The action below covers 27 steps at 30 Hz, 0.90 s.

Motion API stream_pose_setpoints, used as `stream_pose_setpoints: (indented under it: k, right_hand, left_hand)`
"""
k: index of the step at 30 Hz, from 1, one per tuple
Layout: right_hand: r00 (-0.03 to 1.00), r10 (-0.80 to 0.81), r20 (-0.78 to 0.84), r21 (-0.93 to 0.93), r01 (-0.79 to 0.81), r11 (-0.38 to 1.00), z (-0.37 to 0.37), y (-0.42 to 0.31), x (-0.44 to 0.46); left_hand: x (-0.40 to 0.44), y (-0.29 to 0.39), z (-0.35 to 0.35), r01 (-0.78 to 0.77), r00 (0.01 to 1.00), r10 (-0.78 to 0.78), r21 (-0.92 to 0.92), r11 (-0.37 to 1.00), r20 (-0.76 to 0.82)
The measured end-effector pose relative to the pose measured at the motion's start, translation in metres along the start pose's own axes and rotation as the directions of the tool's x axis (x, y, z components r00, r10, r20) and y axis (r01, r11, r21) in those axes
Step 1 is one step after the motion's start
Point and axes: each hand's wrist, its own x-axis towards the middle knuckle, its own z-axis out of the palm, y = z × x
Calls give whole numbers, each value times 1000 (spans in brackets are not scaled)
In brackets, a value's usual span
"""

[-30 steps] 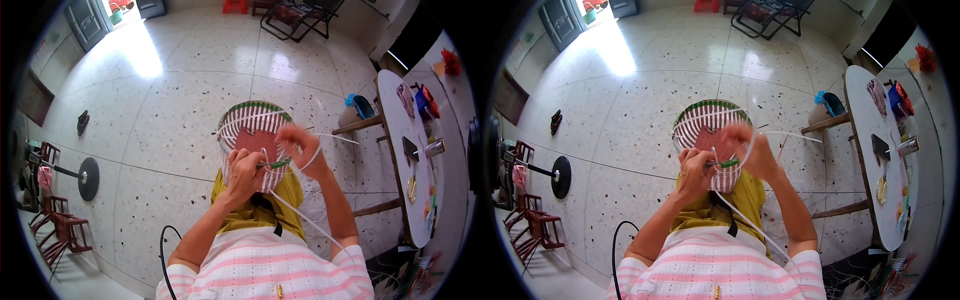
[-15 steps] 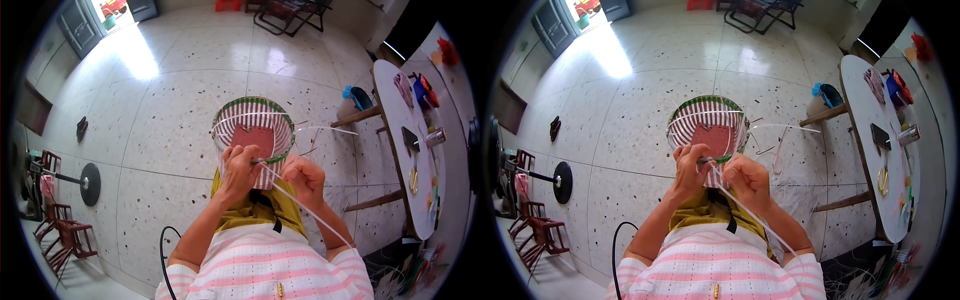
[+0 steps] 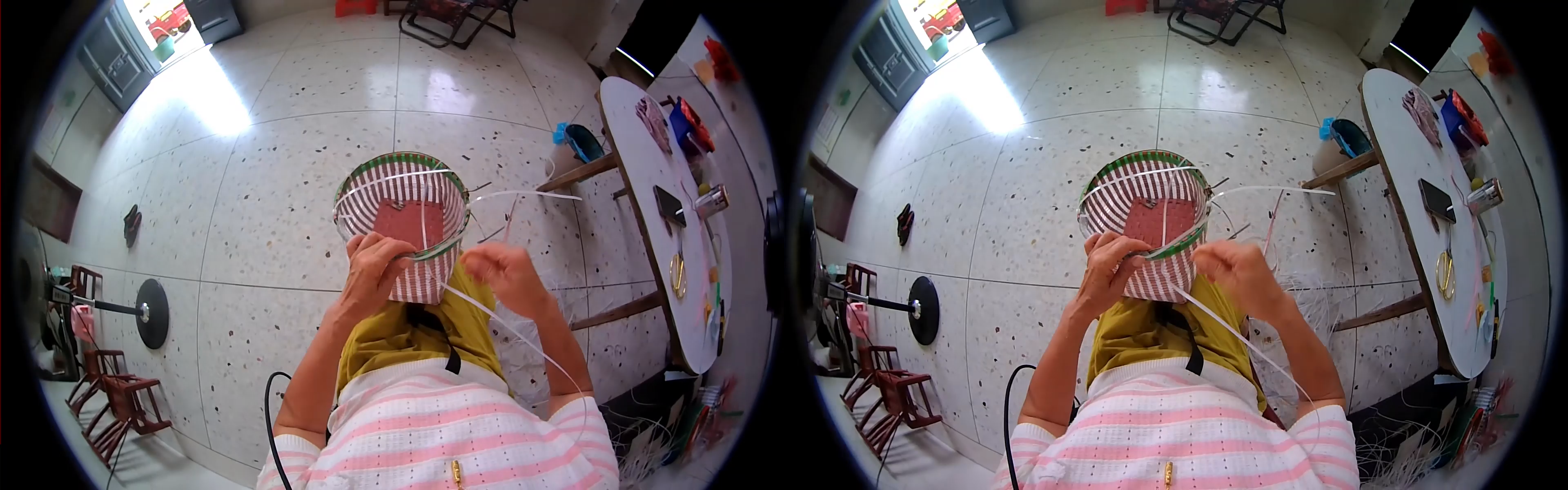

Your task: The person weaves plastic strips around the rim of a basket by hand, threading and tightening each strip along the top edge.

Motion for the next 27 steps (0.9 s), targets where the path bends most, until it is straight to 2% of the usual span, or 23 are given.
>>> stream_pose_setpoints:
  k: [2,3,5,6,7,9,13,15,17,19,20,21,23,24,25,27]
  right_hand:
    - [987,-127,99,-236,147,961,8,-8,-14]
    - [987,-123,102,-235,144,961,10,-11,-19]
    - [862,-453,227,-239,500,832,13,-17,-25]
    - [815,-535,220,-271,579,769,14,-19,-26]
    - [816,-535,219,-271,578,769,13,-23,-27]
    - [758,-636,146,-316,645,696,12,-37,-27]
    - [728,-670,146,-373,668,644,-7,-60,-12]
    - [811,-583,53,-219,579,785,-15,-69,-5]
    - [855,-510,-98,142,519,843,-26,-73,6]
    - [826,-563,-36,471,511,719,-43,-98,23]
    - [785,-616,58,511,507,694,-53,-107,32]
    - [785,-617,58,510,508,694,-55,-115,36]
    - [901,-374,220,694,125,709,-59,-127,41]
    - [880,-306,364,578,44,815,-61,-126,47]
    - [843,-215,493,595,-146,791,-58,-117,55]
    - [771,98,629,415,-440,796,-37,-100,57]
  left_hand:
    - [1,1,2,12,999,-12,-9,1000,-32]
    - [1,3,3,17,999,-17,-10,1000,-33]
    - [3,7,3,79,995,-79,-2,997,-60]
    - [4,8,4,79,995,-79,-2,997,-59]
    - [4,9,4,107,992,-107,-4,994,-63]
    - [5,12,7,134,989,-135,-7,991,-68]
    - [4,15,10,162,984,-161,5,987,-82]
    - [4,16,10,157,984,-157,-1,988,-81]
    - [4,17,8,123,990,-123,-4,992,-69]
    - [4,19,6,125,990,-125,-12,992,-67]
    - [4,20,6,127,990,-128,-20,992,-61]
    - [3,20,5,125,990,-126,-20,992,-62]
    - [3,18,5,107,993,-107,-3,994,-49]
    - [3,17,7,101,994,-101,-5,995,-45]
    - [2,15,9,108,991,-109,-22,994,-82]
    - [2,17,11,112,986,-116,-40,993,-123]
